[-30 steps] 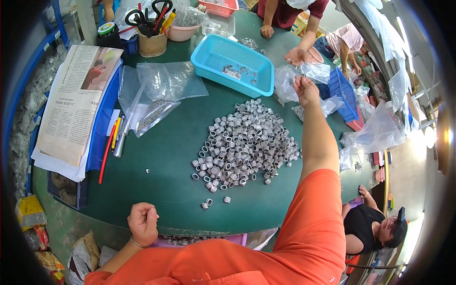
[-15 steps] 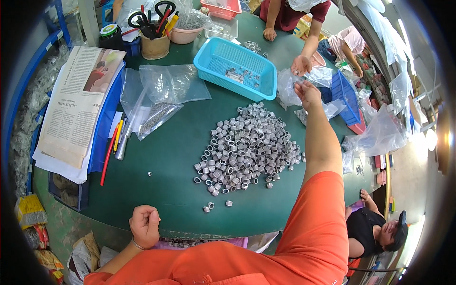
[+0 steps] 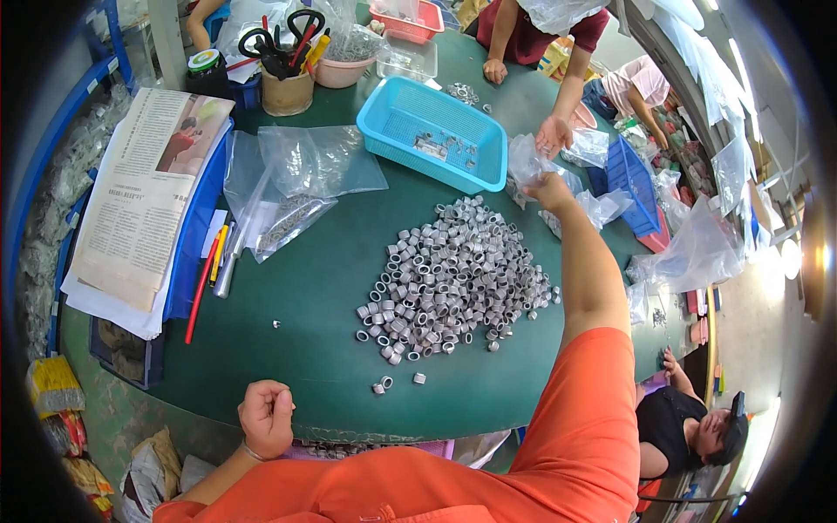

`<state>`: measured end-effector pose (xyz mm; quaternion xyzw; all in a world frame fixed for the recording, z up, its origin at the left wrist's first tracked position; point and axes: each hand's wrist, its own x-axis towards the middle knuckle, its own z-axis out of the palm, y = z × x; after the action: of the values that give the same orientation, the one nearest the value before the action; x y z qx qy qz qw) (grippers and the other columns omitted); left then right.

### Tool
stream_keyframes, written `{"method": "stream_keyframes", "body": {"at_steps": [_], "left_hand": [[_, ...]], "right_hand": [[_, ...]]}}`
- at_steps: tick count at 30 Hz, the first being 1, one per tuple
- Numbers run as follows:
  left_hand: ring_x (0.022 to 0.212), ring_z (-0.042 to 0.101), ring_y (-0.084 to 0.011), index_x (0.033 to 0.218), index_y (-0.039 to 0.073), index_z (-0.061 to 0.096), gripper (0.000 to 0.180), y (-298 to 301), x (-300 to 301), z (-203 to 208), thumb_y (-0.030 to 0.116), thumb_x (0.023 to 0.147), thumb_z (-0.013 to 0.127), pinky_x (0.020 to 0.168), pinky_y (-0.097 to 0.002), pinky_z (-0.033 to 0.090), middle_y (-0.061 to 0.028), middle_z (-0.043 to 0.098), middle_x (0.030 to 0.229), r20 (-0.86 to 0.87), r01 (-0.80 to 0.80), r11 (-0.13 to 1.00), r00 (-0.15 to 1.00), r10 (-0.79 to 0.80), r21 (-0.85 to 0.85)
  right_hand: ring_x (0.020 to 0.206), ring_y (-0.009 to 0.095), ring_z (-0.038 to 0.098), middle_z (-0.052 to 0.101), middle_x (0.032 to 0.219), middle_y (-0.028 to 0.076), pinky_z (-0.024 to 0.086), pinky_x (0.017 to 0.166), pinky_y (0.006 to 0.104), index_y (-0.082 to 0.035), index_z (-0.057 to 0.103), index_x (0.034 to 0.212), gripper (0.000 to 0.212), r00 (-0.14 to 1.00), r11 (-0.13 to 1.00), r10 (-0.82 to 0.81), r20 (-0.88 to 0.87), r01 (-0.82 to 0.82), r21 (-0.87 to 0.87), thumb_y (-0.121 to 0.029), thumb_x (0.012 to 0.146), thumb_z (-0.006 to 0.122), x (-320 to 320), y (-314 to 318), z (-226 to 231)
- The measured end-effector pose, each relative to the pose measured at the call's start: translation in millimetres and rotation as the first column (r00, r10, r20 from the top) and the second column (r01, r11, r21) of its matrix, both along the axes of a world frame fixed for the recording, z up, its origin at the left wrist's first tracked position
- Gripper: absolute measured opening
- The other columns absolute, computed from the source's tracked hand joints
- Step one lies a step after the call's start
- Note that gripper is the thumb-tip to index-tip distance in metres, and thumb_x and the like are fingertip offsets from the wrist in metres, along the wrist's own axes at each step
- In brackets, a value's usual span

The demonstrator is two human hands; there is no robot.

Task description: The person repeatedly picks up small cylindrical metal parts from a pile on a green table and joins two pieces together by hand. They place the assembled units into a purple tray and occasionally transfer parts into a blue basket. Other workers are visible in the background performing similar tasks.

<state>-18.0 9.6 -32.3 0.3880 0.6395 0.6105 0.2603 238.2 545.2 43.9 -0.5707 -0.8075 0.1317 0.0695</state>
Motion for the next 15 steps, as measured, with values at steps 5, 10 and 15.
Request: {"method": "stream_keyframes", "body": {"at_steps": [5,10,15], "left_hand": [[0.056,0.051,-0.0078,0.091,0.0,0.049,0.008,-3,0,0,0.005,0.086,0.053,0.052,-0.0188,0.041,-0.0041,0.054,0.067,0.066,-0.023,0.999,0.998,0.025,-0.04],[0.056,0.052,-0.0081,0.09,0.0,0.049,0.008,-5,-3,1,0.005,0.086,0.053,0.052,-0.019,0.042,-0.0043,0.055,0.067,0.059,-0.021,0.999,0.998,0.023,-0.033],[0.056,0.052,-0.0078,0.089,0.0,0.049,0.008,-6,1,-1,0.006,0.086,0.054,0.051,-0.0189,0.042,-0.0045,0.055,0.067,0.049,-0.047,0.998,0.998,0.049,-0.039]], "right_hand": [[0.068,0.019,0.061,0.065,0.073,0.012,0.047,0.067,0.0321,0.001,0.065,0.08,0.039,0.975,0.994,-0.02,-0.222,-0.003,-0.105,-0.038,0.078,0.063,2,5,18],[0.076,0.028,0.062,0.063,0.076,0.017,0.047,0.071,0.0355,-0.001,0.063,0.088,0.03,0.85,0.951,-0.134,-0.509,0.255,0.174,-0.029,0.083,0.055,-3,29,19],[0.09,0.038,0.059,0.06,0.094,0.026,0.046,0.08,0.0398,-0.002,0.055,0.11,0.033,0.953,0.833,-0.164,-0.256,0.273,0.481,-0.008,0.078,0.049,-28,19,19]]}}
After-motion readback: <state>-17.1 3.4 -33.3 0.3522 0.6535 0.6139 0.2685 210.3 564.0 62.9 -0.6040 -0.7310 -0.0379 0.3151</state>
